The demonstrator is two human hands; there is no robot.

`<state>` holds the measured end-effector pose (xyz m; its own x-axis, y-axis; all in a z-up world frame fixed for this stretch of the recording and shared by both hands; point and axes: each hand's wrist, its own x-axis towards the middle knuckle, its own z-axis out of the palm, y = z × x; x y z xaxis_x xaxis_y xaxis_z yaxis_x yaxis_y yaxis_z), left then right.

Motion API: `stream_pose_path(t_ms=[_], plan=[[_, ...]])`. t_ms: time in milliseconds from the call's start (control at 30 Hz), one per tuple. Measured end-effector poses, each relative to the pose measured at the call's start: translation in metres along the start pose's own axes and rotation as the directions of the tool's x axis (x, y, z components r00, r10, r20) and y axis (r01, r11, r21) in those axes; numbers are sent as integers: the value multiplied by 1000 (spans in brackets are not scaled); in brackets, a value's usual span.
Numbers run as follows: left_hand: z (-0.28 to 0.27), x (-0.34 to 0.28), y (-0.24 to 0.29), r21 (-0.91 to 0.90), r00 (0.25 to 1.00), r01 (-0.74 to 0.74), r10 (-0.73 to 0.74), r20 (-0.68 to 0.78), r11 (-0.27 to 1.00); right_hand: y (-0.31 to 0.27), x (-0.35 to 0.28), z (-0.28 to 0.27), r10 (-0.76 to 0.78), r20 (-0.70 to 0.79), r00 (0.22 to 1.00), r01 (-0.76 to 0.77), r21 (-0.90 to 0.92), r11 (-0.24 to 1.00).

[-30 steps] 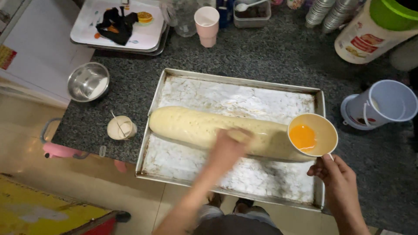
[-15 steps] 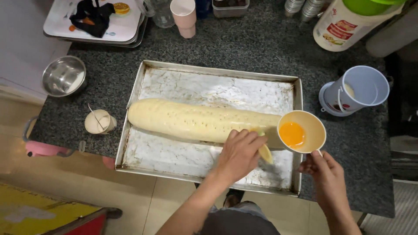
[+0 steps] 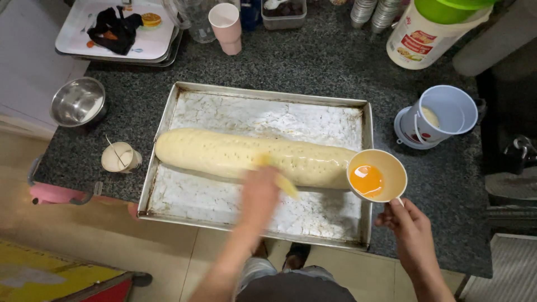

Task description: Apply egg wash to a loaf of dough, prick holes in it, and sprinkle with sesame seeds.

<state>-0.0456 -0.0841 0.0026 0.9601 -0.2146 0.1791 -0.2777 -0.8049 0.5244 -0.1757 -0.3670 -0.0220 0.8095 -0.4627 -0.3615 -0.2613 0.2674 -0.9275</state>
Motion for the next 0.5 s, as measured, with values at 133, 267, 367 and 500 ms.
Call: stream_pose_path(t_ms=[133,267,367,500], plan=[[-1,-9,55,-374,958,-44,145,247,926,-1,3,-11,-13,-24,1000,12,-36,999],[-9,25,-55,-337,988,103,-135,-72,936,-8,-4,-19,-28,-14,1000,28,9,1000],[-49,53,-65,-14,919,84,-83,-386,996,-6,-8,-33,-9,-52,999,10,8,1000],[38,78,-26,79,975,-9,26,-220,997,-5,-13,-47,44,-97,994,-46,-18,999]])
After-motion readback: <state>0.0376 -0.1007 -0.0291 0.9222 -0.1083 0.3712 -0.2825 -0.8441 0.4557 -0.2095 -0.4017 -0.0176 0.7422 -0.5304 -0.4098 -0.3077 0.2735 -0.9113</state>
